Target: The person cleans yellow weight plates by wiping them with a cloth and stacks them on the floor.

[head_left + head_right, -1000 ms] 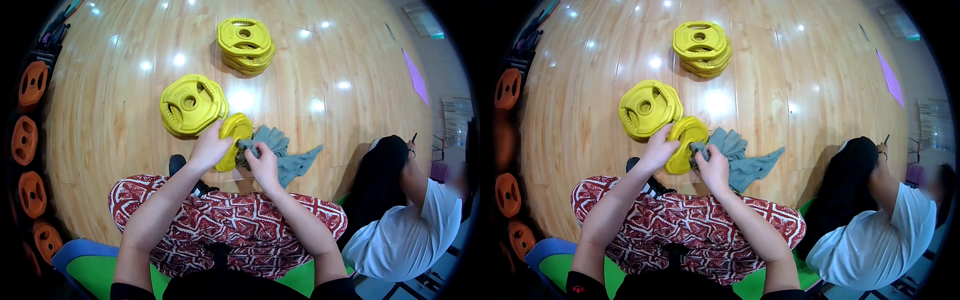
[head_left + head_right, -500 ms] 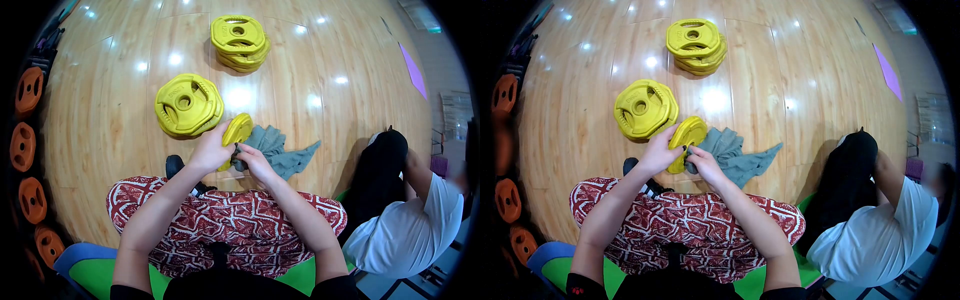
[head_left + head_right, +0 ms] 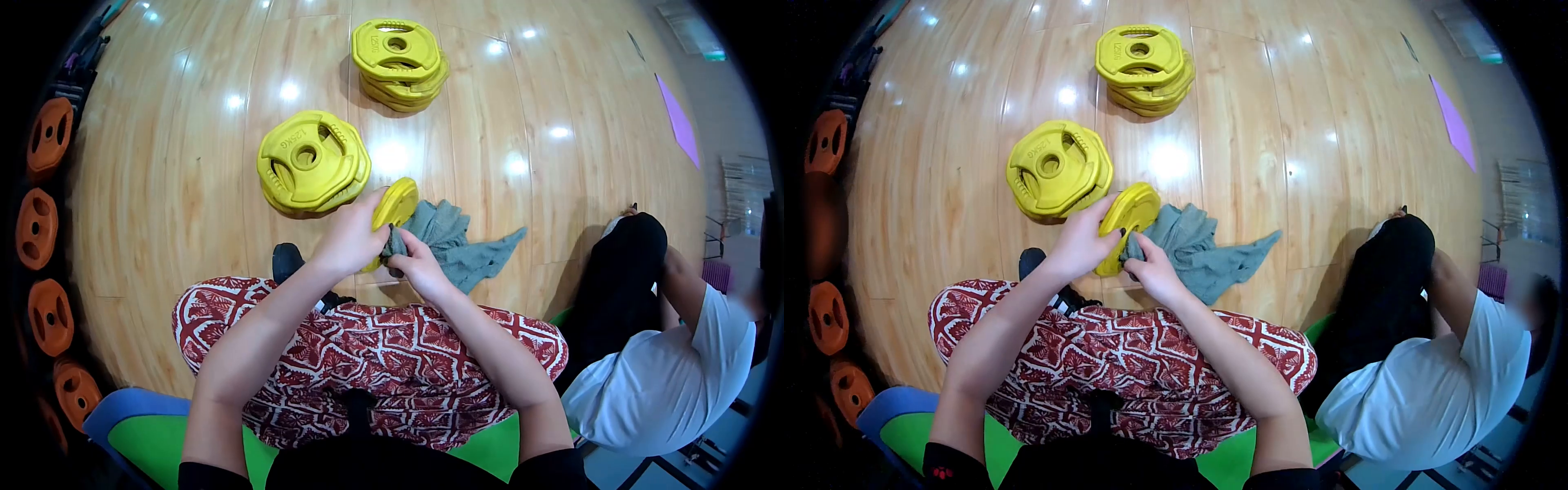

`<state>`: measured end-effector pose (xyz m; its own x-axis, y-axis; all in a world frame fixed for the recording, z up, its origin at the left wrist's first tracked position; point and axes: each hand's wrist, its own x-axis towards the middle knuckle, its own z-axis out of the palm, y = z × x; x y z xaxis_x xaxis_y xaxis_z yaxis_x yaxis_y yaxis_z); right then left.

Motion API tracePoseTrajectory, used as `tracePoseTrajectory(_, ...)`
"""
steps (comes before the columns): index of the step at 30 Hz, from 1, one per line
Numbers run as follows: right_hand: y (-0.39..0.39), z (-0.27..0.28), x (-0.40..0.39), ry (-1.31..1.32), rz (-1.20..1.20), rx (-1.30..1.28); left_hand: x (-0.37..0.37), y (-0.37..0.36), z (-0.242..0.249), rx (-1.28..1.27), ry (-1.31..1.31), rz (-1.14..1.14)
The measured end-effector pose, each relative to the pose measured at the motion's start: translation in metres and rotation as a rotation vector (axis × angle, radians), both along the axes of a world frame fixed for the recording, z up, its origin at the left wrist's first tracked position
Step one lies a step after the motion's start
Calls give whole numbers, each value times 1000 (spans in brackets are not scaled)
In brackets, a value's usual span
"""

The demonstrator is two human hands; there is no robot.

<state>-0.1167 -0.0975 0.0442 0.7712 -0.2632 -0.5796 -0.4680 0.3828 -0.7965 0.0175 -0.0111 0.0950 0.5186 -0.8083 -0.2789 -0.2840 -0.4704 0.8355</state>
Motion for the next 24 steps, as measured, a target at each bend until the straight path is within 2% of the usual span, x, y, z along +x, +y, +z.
tracePoseTrajectory(2, -2, 2, 1, -48, 0, -59, 3, 1, -2, -21, 33, 18)
tracePoseTrajectory(4, -10, 1, -2, -79, 303, -611, 7, 4, -14, -130, 124, 30)
tracePoseTrajectory(6, -10, 5, -3, -43, 268, -532, 10, 5, -28, -165, 40, 89)
tracePoseTrajectory(8, -11, 15, -6, 75, -187, 75, 13, 5, -42, -206, -28, 145)
tracePoseTrajectory(9, -10, 18, -2, 38, -290, 128, 16, 5, -40, -237, 74, 145)
tracePoseTrajectory(10, -10, 23, 0, 45, -292, 129, 18, 5, -38, -263, 175, 147)
tracePoseTrajectory(12, -8, 36, 5, -86, -584, 176, 14, 6, -36, -244, 149, 139)
tracePoseTrajectory(13, -8, 38, 5, -87, -635, 135, 12, 5, -37, -241, 121, 157)
tracePoseTrajectory(14, -6, 40, 6, -89, -635, 136, 11, 5, -38, -242, 91, 173)
tracePoseTrajectory(16, -1, 44, 6, -2, -623, -95, 10, 4, -27, -205, 19, 146)
tracePoseTrajectory(17, 3, 27, 3, -17, -499, -348, 9, 4, -21, -165, -48, 120)
tracePoseTrajectory(18, 7, 24, 2, 57, -348, -365, 8, 3, -17, -166, -50, 115)
tracePoseTrajectory(20, 19, 2, 0, 67, -254, -340, 4, 3, -11, -89, -39, 95)
tracePoseTrajectory(22, 20, -2, 5, 70, -238, -305, -1, 3, -8, -76, -58, 67)
tracePoseTrajectory(24, 13, 1, 10, 27, -359, -77, -4, 2, -4, -82, -82, 43)
